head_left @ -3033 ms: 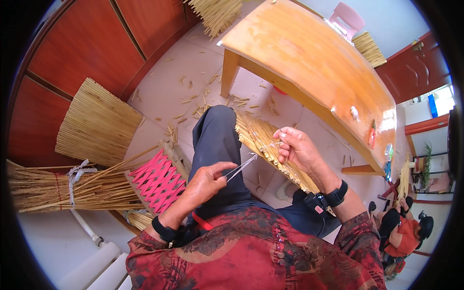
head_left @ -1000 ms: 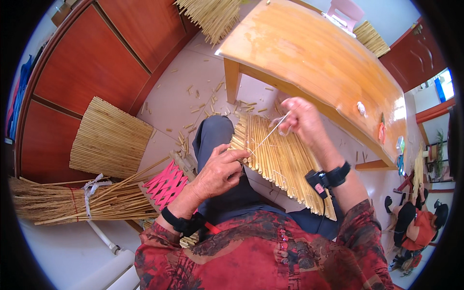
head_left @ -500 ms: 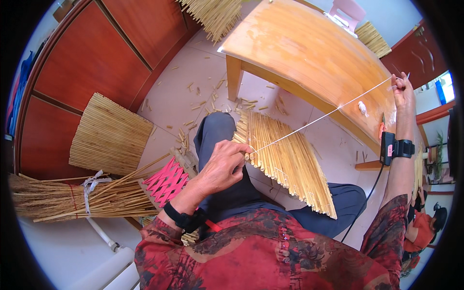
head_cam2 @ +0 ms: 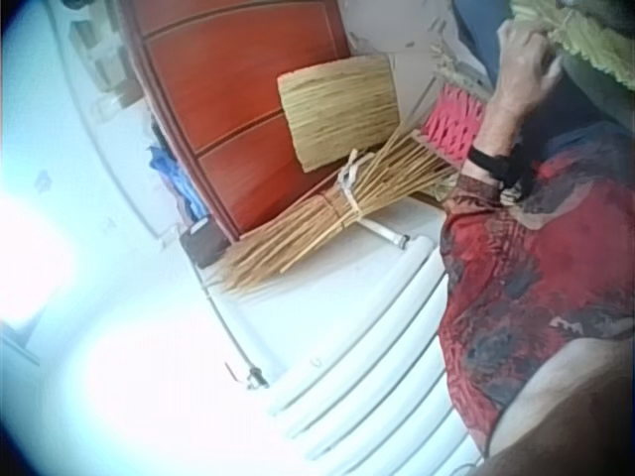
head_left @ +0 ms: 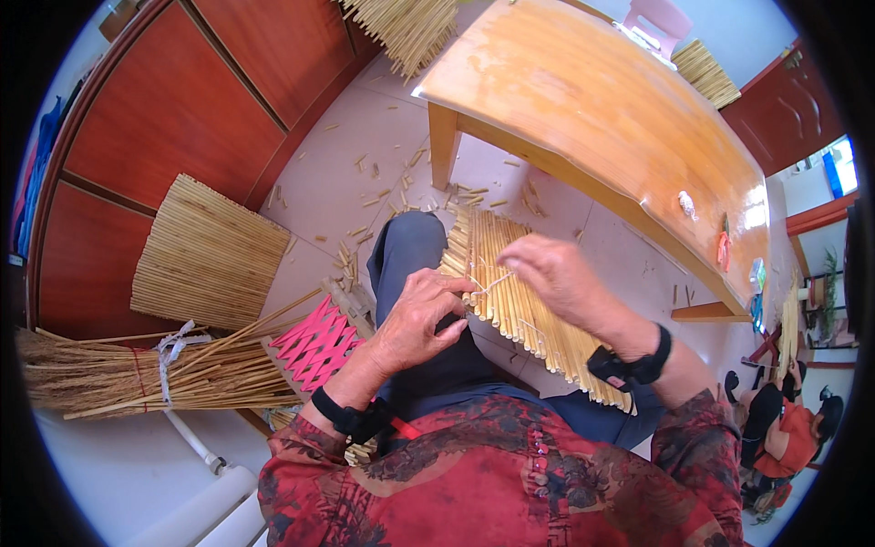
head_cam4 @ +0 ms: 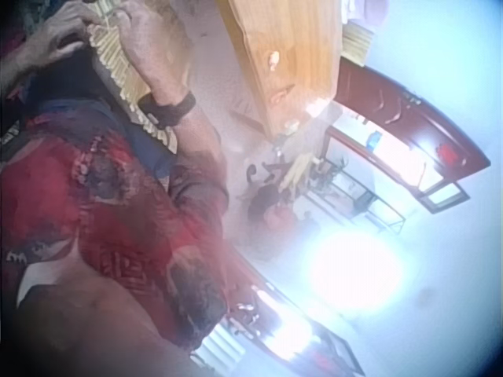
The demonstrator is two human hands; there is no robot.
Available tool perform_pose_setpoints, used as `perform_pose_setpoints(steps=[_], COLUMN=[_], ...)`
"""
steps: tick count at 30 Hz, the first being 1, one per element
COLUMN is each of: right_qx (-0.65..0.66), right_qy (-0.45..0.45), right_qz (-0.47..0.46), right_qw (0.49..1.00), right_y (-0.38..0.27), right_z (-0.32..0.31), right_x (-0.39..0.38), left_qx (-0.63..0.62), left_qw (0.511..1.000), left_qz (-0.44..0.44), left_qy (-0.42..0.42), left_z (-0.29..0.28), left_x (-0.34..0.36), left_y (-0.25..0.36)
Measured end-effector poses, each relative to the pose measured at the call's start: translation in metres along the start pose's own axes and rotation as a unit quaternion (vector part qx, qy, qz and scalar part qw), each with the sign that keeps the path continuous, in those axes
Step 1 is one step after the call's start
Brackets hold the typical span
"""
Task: The person weaves a mat using bamboo sticks and string, passing the string through the sticks and tying knots to secure them together.
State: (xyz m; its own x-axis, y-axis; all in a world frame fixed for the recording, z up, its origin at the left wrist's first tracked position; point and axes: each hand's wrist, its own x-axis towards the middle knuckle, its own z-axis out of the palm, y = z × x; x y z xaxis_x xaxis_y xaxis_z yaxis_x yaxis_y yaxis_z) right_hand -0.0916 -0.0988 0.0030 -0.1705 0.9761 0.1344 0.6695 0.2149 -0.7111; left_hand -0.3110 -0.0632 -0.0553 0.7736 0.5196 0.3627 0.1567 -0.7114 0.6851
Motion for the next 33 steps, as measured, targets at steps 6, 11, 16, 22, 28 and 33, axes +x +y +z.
perform_pose_setpoints(steps=[6, 11, 16, 22, 28, 33], right_qx=[0.25, 0.319, 0.323, 0.38, 0.251, 0.183], right_qy=[-0.117, -0.144, -0.142, -0.088, -0.124, -0.127], right_qz=[0.193, 0.261, 0.277, 0.299, 0.17, 0.147], right_qw=[0.942, 0.899, 0.894, 0.871, 0.945, 0.964], right_y=[0.024, 0.025, 0.027, 0.023, 0.034, 0.031], right_z=[0.039, 0.047, 0.048, 0.043, 0.053, 0.056], right_x=[-0.011, -0.013, -0.014, -0.008, -0.013, -0.01], left_qx=[-0.018, -0.059, -0.057, -0.019, -0.017, 0.009], left_qw=[1.0, 0.998, 0.998, 0.999, 1.0, 0.999], left_qz=[0.003, -0.02, -0.023, 0.013, 0.012, -0.016], left_qy=[0.017, 0.017, 0.017, 0.031, 0.022, 0.048], left_z=[-0.002, -0.005, -0.001, 0.002, 0.004, 0.006], left_x=[-0.003, -0.002, -0.005, -0.004, -0.004, -0.009], left_y=[-0.003, -0.005, -0.011, -0.009, -0.008, -0.003])
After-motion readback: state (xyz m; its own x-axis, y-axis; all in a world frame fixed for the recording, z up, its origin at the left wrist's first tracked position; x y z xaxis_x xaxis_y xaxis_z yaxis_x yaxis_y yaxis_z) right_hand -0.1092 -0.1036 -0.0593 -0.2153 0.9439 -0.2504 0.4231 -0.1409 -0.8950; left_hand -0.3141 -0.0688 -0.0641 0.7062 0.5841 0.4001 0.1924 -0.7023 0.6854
